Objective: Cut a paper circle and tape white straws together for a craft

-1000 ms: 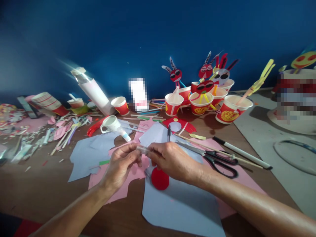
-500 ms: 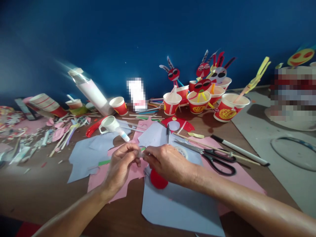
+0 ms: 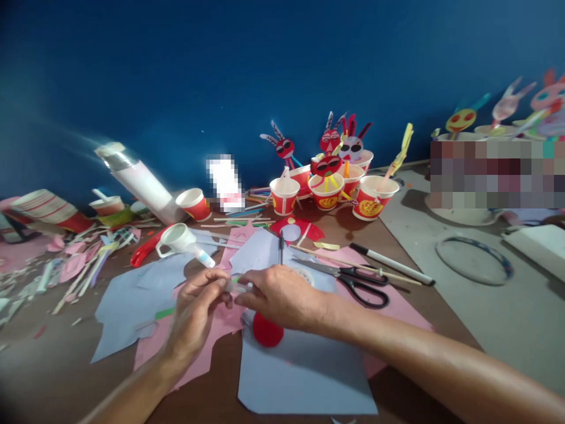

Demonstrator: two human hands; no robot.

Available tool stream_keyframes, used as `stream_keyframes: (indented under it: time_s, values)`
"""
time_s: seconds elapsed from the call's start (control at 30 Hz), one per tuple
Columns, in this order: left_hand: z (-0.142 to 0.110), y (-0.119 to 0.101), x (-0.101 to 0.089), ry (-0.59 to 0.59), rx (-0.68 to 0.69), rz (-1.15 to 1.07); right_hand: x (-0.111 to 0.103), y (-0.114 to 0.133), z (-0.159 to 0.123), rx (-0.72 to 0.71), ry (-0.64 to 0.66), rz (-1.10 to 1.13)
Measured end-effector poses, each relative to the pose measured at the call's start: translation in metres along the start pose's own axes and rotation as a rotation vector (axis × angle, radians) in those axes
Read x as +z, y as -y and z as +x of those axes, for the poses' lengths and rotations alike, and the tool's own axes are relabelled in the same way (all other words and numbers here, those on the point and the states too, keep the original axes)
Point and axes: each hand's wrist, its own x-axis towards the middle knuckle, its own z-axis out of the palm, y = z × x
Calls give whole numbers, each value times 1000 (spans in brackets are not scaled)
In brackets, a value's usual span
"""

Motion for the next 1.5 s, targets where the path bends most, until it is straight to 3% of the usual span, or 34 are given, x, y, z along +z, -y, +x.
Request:
stream_keyframes:
  time_s: [0.2, 0.3, 0.53, 0.67, 0.87, 1.0, 1.17, 1.5]
  values:
    - [5, -3, -7, -35, 22, -99, -56, -13, -3, 28, -233, 294]
    - [4, -4, -7, -18, 19, -96, -67, -20, -2, 55, -312, 385]
    - [5, -3, -5, -6, -30, -145, -44, -14, 2, 40, -101, 332]
    - [7, -1, -7, 1, -58, -183, -42, -24, 8, 40, -94, 461]
    - [8, -1, -9, 34, -149, -238, -34, -31, 14, 149, -21, 534]
    - [6, -1, -9, 121, -191, -183, -22, -23, 12, 189, 78, 443]
    - [4, 1, -10, 247, -234, -133, -7, -21, 11, 128, 182, 474]
    - [0, -2, -8, 322, -210, 28, 5, -16, 6, 159, 215, 337]
